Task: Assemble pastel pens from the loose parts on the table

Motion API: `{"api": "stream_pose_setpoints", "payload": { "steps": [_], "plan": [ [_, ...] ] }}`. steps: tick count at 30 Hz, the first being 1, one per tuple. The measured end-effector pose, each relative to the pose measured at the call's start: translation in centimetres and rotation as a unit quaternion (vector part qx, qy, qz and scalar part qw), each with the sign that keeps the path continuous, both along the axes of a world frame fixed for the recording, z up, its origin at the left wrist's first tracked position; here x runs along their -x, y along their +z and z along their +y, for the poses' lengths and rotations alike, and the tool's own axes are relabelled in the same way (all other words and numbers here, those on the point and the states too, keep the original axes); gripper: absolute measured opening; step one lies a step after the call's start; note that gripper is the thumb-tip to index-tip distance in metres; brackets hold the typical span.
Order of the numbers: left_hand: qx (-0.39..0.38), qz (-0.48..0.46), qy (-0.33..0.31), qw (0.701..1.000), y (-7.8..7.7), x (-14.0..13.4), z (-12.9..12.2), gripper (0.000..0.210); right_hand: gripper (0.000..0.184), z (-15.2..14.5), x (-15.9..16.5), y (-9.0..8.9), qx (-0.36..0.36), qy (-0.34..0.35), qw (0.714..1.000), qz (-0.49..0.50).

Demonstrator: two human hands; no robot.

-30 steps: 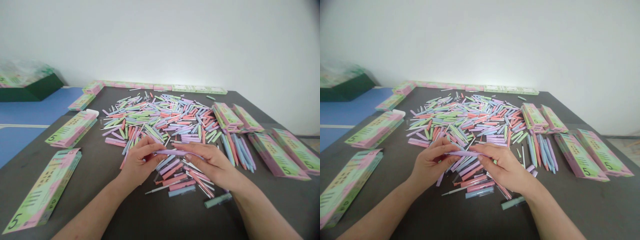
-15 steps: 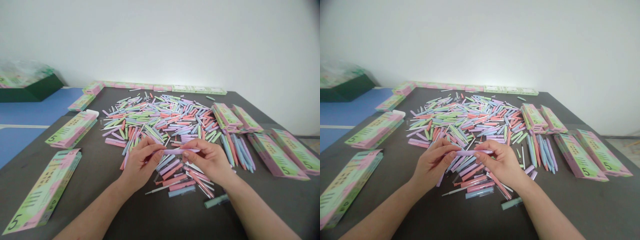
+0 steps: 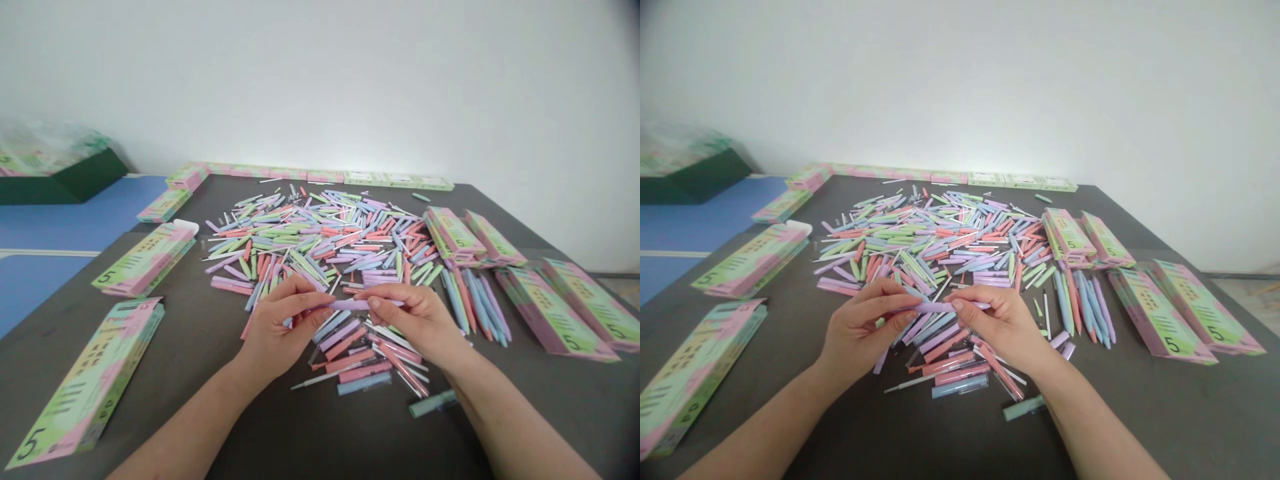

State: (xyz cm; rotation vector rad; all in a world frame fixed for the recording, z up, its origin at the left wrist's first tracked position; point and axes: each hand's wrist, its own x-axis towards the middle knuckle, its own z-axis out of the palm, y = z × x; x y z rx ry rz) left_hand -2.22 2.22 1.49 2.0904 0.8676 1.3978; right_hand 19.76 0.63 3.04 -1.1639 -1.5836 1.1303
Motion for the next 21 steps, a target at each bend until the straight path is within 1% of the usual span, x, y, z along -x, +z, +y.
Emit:
{"api": "stream_pose_setpoints", "payload": {
  "steps": [3, 6, 10, 13, 15, 18, 21],
  "plan": [
    [0.009, -0.001, -0.006, 1.0, 0.19, 0.01, 0.02, 0.015, 0.023, -0.1, 0.08, 0.41, 0.009, -0.004, 1.0, 0.015],
    [0.018, 0.001, -0.017, 1.0, 0.25, 0.0, 0.0, 0.014, 0.023, -0.12, 0.41, 0.6, 0.03, -0.017, 0.998, 0.061],
    [0.03, 0.013, -0.024, 0.999, 0.11, -0.06, -0.05, 0.013, 0.027, 0.01, 0.8, 0.49, 0.037, -0.042, 0.995, 0.083],
    [0.028, 0.03, -0.021, 0.999, 0.07, -0.09, -0.09, 0.012, 0.027, 0.07, 0.9, 0.3, 0.039, -0.055, 0.993, 0.097],
    [0.026, 0.036, -0.019, 0.999, 0.13, -0.06, -0.07, 0.012, 0.025, 0.02, 0.82, 0.21, 0.04, -0.048, 0.992, 0.106],
    [0.027, 0.034, -0.017, 0.999, 0.26, 0.03, 0.01, 0.014, 0.019, -0.14, 0.44, 0.2, 0.031, -0.017, 0.994, 0.105],
    [0.028, 0.035, -0.016, 0.999, 0.33, 0.1, 0.07, 0.014, 0.017, -0.28, -0.04, 0.24, 0.023, 0.015, 0.995, 0.096]
  ]
}}
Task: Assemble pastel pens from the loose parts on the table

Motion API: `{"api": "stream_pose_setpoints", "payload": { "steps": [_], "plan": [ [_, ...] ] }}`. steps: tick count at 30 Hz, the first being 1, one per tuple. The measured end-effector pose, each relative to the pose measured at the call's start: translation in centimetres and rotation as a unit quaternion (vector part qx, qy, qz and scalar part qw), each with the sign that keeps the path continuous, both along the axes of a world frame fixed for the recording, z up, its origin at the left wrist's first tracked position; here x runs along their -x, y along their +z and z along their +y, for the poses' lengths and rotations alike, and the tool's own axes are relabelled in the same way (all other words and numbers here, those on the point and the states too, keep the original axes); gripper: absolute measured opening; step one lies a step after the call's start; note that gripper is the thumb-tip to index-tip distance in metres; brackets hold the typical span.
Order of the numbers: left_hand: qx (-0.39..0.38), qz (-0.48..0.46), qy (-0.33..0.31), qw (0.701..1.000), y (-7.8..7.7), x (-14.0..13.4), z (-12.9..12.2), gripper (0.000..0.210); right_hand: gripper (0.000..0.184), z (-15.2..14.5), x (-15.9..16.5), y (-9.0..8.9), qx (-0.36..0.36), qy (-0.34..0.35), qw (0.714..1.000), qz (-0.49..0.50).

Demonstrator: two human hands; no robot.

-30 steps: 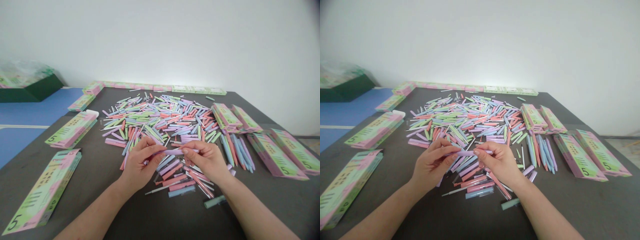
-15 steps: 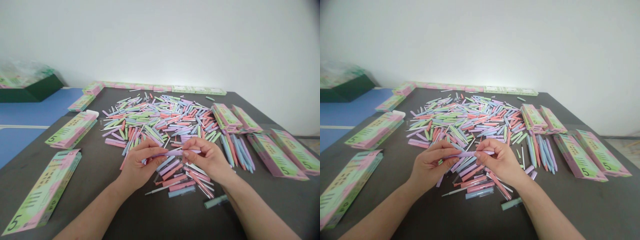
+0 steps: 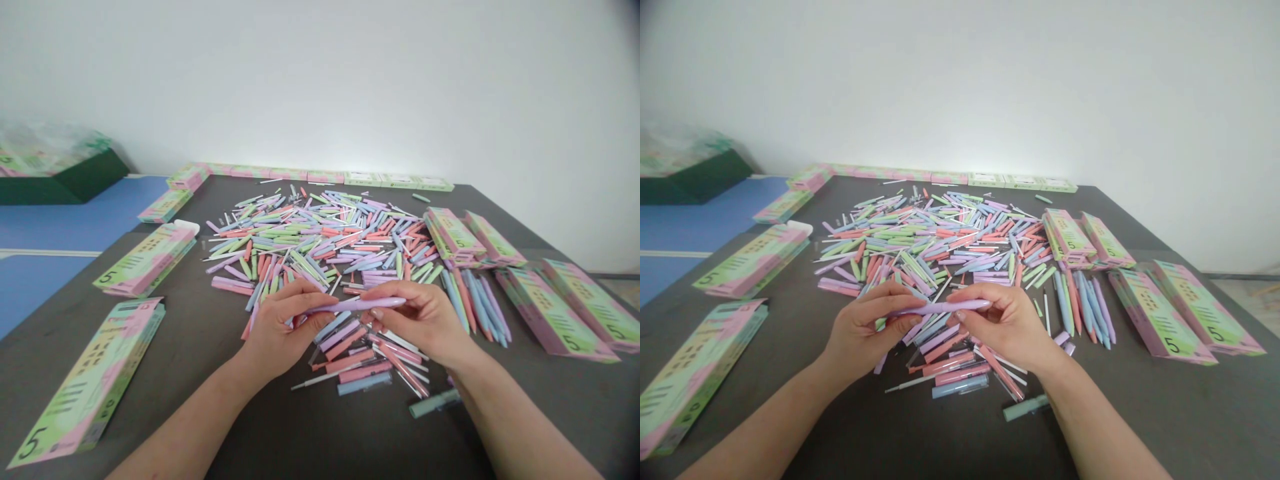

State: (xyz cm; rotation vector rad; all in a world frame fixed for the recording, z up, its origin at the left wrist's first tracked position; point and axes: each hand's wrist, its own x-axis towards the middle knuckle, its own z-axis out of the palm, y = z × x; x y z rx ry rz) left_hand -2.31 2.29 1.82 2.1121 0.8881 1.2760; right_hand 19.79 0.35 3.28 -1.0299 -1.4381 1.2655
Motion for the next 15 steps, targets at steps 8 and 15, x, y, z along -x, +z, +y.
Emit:
{"api": "stream_pose_setpoints", "payload": {
  "steps": [8, 15],
  "plan": [
    [0.02, 0.008, -0.002, 1.0, -0.22, -0.19, -0.22, 0.011, 0.02, 0.01, -0.32, -0.47, -0.012, 0.0, 1.0, -0.023],
    [-0.036, 0.0, -0.008, 0.999, -0.21, -0.35, -0.33, 0.016, 0.018, 0.33, -0.4, -0.48, -0.041, -0.014, 0.995, -0.085]
  ]
}}
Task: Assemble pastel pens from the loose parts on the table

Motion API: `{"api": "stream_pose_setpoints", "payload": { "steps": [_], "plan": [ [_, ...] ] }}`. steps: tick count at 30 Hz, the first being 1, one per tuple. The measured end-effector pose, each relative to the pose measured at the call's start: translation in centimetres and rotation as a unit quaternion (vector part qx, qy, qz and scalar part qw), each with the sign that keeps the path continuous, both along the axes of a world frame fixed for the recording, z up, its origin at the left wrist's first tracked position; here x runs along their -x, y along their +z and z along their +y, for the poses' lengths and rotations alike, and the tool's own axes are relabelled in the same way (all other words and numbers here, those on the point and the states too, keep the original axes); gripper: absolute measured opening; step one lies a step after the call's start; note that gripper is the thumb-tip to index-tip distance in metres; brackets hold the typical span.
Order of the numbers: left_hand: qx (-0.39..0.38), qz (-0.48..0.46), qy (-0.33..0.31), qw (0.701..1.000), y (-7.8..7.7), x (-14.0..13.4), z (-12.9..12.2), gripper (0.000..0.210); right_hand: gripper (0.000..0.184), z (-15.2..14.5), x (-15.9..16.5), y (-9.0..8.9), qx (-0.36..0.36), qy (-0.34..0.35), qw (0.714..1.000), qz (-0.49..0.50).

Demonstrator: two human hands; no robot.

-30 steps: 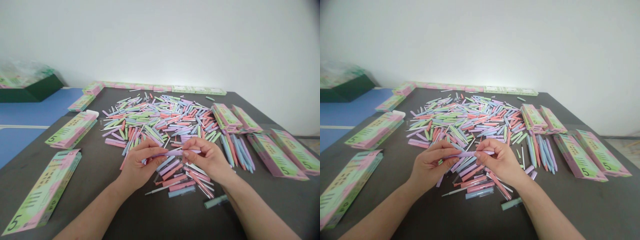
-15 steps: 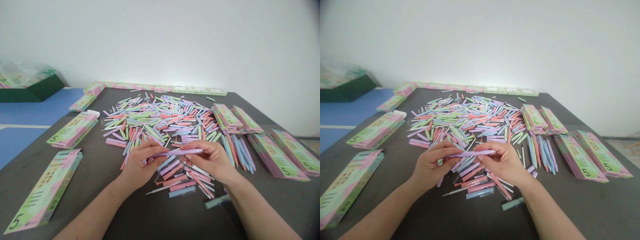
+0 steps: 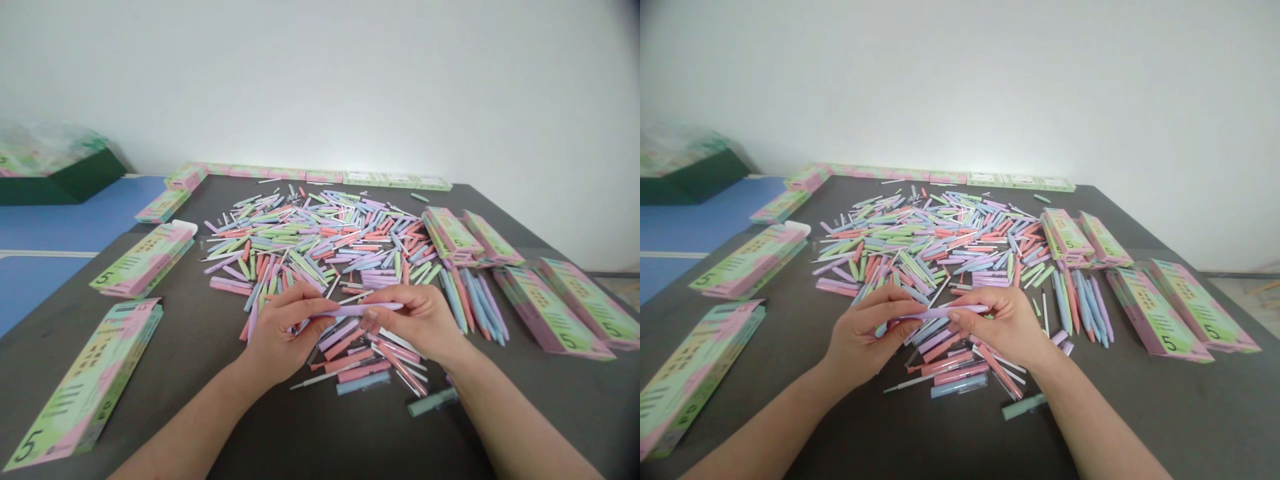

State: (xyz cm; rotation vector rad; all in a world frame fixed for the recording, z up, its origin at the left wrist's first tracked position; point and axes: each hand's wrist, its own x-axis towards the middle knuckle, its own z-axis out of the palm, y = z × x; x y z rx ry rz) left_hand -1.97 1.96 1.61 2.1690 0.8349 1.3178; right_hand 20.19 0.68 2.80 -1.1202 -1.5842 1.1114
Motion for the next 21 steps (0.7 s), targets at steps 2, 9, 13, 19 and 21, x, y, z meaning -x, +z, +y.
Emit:
{"api": "stream_pose_setpoints", "payload": {
  "steps": [2, 9, 13, 19, 21],
  "plan": [
    [-0.02, 0.001, 0.001, 1.0, -0.08, -0.04, 0.05, 0.016, 0.018, 0.07, 0.09, 0.12, 0.006, 0.004, 1.0, -0.007],
    [-0.07, 0.01, -0.006, 0.997, -0.45, 0.02, 0.21, 0.018, 0.036, -0.02, 0.25, 0.07, 0.08, 0.026, 0.996, -0.036],
    [-0.079, 0.024, -0.016, 0.996, -0.6, 0.16, 0.33, 0.02, 0.044, 0.17, 0.33, -0.12, 0.136, 0.039, 0.989, -0.036],
    [-0.069, 0.032, -0.017, 0.997, -0.74, 0.34, 0.68, 0.018, 0.041, 0.55, 0.22, 0.05, 0.077, 0.047, 0.993, -0.079],
    [-0.061, 0.036, -0.015, 0.997, -0.78, 0.38, 0.76, 0.018, 0.034, 0.56, 0.16, 0.16, 0.05, 0.052, 0.994, -0.087]
  ]
}}
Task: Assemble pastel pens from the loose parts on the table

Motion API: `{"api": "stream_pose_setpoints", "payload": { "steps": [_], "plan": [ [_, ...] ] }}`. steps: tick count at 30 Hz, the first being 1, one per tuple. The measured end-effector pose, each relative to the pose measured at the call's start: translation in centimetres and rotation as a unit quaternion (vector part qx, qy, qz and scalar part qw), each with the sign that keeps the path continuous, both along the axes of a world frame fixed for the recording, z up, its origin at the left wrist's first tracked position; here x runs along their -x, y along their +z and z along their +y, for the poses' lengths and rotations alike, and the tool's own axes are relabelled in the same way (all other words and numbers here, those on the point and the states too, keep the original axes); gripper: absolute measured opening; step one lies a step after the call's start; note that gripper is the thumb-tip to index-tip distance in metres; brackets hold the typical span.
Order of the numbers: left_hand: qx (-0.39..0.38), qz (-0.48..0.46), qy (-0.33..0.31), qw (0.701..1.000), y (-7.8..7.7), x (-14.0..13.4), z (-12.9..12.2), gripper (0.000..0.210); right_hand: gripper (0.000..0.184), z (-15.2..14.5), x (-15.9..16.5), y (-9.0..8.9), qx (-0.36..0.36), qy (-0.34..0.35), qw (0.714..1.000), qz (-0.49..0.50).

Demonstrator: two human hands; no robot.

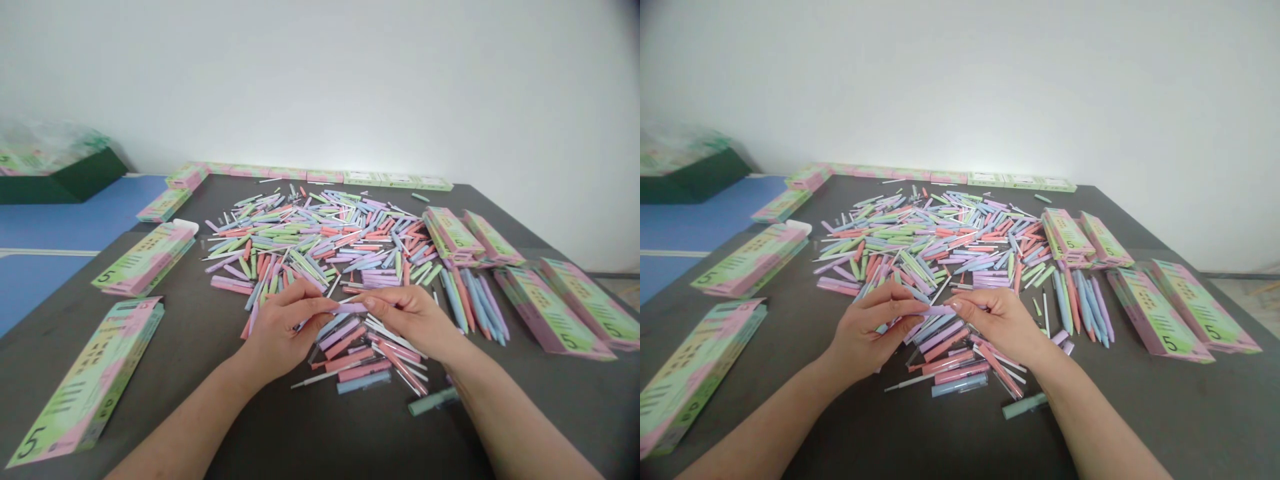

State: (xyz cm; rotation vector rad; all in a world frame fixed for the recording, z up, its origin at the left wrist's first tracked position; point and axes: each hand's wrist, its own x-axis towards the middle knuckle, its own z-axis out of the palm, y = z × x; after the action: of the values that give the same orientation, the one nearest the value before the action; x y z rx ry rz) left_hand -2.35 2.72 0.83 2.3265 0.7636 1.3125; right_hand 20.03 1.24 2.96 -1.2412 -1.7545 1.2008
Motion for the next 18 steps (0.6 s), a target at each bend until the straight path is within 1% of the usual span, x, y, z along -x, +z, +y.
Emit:
{"api": "stream_pose_setpoints", "payload": {
  "steps": [5, 10, 12, 15, 18],
  "plan": [
    [0.014, -0.01, -0.006, 1.0, -0.1, 0.0, 0.1, 0.017, 0.028, -0.2, -0.3, 0.2, -0.038, 0.057, 0.997, 0.019],
    [0.04, -0.007, -0.012, 0.999, 0.0, 0.1, 0.2, 0.017, 0.028, -0.5, -0.9, 0.4, -0.05, 0.076, 0.996, -0.009],
    [0.046, 0.004, -0.015, 0.999, -0.1, 0.3, 0.3, 0.017, 0.028, -0.5, -1.0, 0.2, -0.038, 0.06, 0.997, -0.015],
    [0.044, 0.055, -0.01, 0.997, -0.2, 0.6, 0.3, 0.019, 0.017, -0.4, -0.9, -0.2, -0.024, 0.029, 0.999, -0.011],
    [0.037, 0.152, 0.013, 0.988, -0.1, 0.7, 0.1, 0.024, 0.012, -0.2, -0.6, -0.7, -0.033, 0.018, 0.999, -0.012]
  ]
}}
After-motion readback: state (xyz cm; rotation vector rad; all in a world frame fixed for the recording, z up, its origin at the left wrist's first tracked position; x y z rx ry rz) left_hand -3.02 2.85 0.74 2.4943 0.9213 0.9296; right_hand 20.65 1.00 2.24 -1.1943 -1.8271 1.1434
